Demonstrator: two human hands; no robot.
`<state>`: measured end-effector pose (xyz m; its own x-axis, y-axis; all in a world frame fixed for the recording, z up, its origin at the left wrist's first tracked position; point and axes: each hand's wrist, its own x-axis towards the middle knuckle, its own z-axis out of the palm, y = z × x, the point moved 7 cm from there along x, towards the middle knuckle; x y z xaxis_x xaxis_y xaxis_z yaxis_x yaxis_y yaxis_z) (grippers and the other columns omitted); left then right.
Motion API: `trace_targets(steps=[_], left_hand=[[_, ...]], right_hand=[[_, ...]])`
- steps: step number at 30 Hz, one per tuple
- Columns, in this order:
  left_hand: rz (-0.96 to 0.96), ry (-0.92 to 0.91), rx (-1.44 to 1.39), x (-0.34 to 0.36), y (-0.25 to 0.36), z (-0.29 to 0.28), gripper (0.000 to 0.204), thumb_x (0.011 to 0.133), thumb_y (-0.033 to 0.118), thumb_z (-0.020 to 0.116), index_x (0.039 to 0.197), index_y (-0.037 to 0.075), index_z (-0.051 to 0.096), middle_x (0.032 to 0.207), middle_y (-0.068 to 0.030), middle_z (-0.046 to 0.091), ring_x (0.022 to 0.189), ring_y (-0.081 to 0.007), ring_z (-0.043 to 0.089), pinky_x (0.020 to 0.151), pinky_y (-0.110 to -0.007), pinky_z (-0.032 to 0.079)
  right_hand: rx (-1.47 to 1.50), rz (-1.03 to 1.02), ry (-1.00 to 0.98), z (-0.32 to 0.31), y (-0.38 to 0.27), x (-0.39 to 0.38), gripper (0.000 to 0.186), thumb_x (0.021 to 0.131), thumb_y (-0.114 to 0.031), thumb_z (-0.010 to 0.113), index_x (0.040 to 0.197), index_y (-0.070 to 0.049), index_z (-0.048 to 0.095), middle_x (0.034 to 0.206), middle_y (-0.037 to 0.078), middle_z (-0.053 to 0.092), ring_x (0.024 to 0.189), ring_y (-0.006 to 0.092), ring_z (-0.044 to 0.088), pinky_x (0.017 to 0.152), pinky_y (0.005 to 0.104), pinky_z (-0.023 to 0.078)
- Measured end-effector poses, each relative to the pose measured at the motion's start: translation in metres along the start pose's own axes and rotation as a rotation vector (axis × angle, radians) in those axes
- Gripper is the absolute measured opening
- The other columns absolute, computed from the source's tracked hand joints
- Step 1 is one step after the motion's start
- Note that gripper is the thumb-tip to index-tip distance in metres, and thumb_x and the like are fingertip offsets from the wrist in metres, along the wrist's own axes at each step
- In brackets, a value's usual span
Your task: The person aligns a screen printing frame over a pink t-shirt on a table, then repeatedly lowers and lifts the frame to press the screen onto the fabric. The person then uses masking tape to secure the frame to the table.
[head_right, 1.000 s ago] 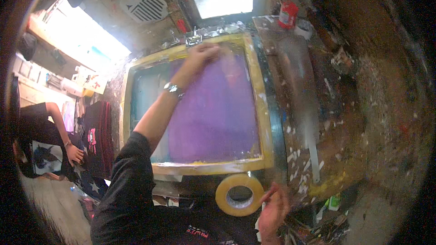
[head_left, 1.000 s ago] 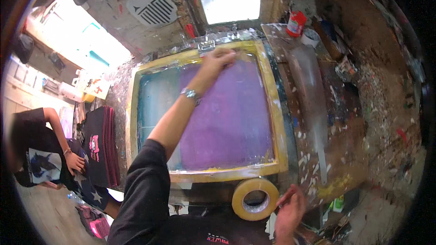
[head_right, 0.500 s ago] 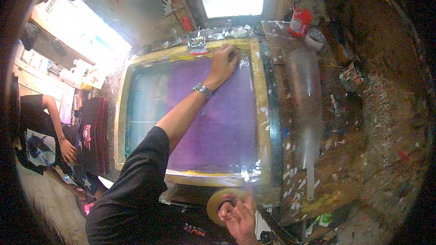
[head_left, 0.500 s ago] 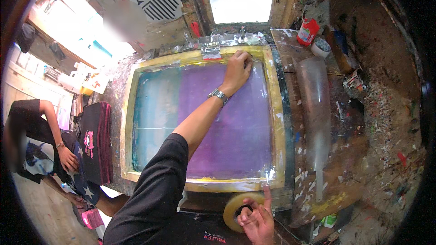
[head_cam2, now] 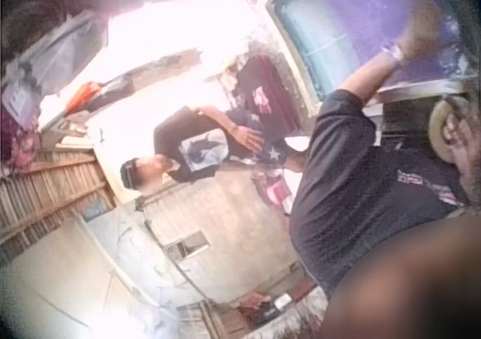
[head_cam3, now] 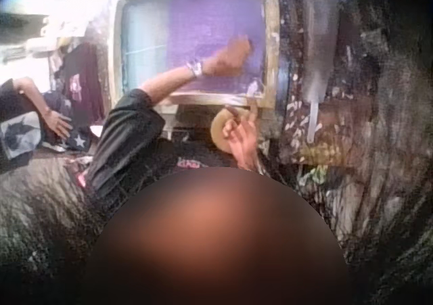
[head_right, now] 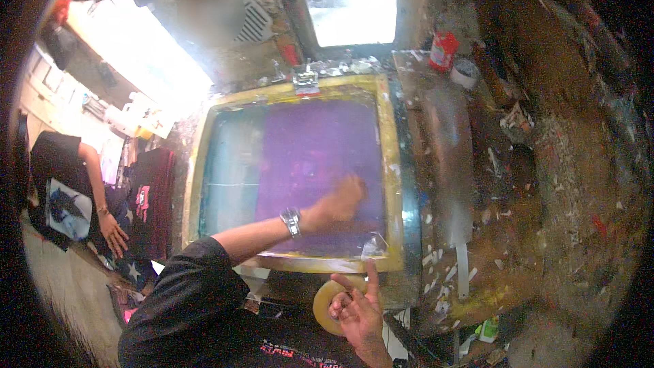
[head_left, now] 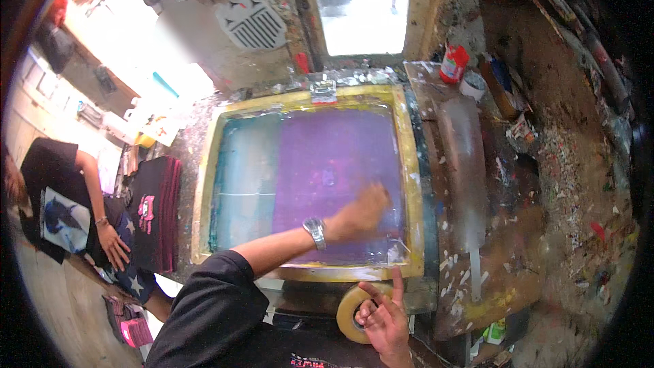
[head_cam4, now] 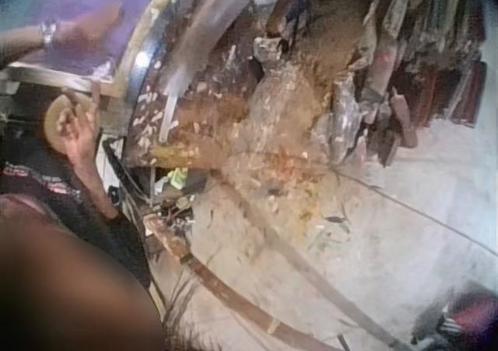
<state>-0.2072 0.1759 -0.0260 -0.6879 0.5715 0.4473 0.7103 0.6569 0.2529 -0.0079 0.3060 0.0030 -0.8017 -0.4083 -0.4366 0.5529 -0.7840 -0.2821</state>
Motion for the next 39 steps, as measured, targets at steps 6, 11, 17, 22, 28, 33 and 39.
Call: trace_targets(steps=[6,11,17,22,28,33,39], left_hand=[[-0.061,-0.182,-0.442,-0.023,0.049,-0.012,0.055,0.085,0.034,0.08,0.119,0.0,0.055,0.117,-0.0247,0.053,0.106,-0.0416,0.053,0.095,-0.052,0.046],[-0.296,-0.404,-0.622,-0.001,0.068,-0.035,0.088,0.087,0.041,0.079,0.144,-0.013,0.04,0.156,-0.0376,0.031,0.152,-0.05,0.027,0.126,-0.056,0.027],[-0.362,-0.315,-0.524,-0.046,0.048,-0.021,0.087,0.077,0.034,0.088,0.139,-0.008,0.044,0.154,-0.0344,0.033,0.146,-0.0487,0.035,0.118,-0.056,0.036],[-0.349,-0.252,-0.43,-0.051,0.043,-0.025,0.084,0.078,0.034,0.087,0.142,-0.004,0.047,0.154,-0.032,0.036,0.143,-0.0481,0.038,0.117,-0.059,0.037],[-0.255,-0.102,-0.332,-0.047,0.036,-0.035,0.069,0.078,0.025,0.086,0.138,0.003,0.061,0.144,-0.025,0.057,0.139,-0.0412,0.047,0.116,-0.053,0.04],[-0.486,-0.206,-0.194,-0.059,0.035,-0.029,0.096,0.077,0.05,0.086,0.156,0.016,0.045,0.168,-0.0215,0.029,0.159,-0.0442,0.016,0.126,-0.063,0.015],[-0.476,-0.35,-0.184,-0.062,0.039,-0.024,0.103,0.08,0.057,0.083,0.162,0.018,0.034,0.172,-0.0207,0.021,0.161,-0.0448,0.008,0.128,-0.064,0.01]], right_hand=[[-0.401,-0.042,-0.043,-0.061,-0.002,0.014,0.055,0.105,-0.022,0.06,0.155,-0.006,0.046,0.136,0.025,0.062,0.093,0.0285,0.069,0.079,0.0443,0.059],[-1.494,-0.533,0.066,0.052,-0.099,0.001,0.035,0.104,-0.019,0.063,0.133,0.0,0.065,0.115,0.016,0.073,0.102,0.0245,0.071,0.089,0.0359,0.056],[-2.228,-1.219,-0.557,0.118,-0.097,0.017,0.032,0.103,-0.026,0.067,0.122,-0.001,0.073,0.119,0.017,0.074,0.106,0.0319,0.071,0.095,0.0415,0.054],[-2.594,-0.886,-0.467,0.056,-0.103,0.06,0.042,0.101,-0.024,0.066,0.138,-0.002,0.063,0.133,0.022,0.066,0.117,0.036,0.064,0.102,0.0497,0.052],[-2.515,-0.684,-0.027,0.017,-0.108,0.057,0.029,0.097,-0.024,0.069,0.12,-0.008,0.074,0.135,0.016,0.066,0.134,0.0423,0.052,0.112,0.0529,0.044],[-2.303,-0.786,-0.227,0.04,-0.105,0.05,0.017,0.097,-0.015,0.066,0.104,-0.004,0.076,0.11,0.01,0.074,0.12,0.0349,0.059,0.107,0.0458,0.048],[-2.045,-0.814,0.038,0.031,-0.118,0.043,0.015,0.098,-0.01,0.068,0.105,0.002,0.074,0.107,0.015,0.073,0.101,0.0347,0.069,0.088,0.0418,0.054]])
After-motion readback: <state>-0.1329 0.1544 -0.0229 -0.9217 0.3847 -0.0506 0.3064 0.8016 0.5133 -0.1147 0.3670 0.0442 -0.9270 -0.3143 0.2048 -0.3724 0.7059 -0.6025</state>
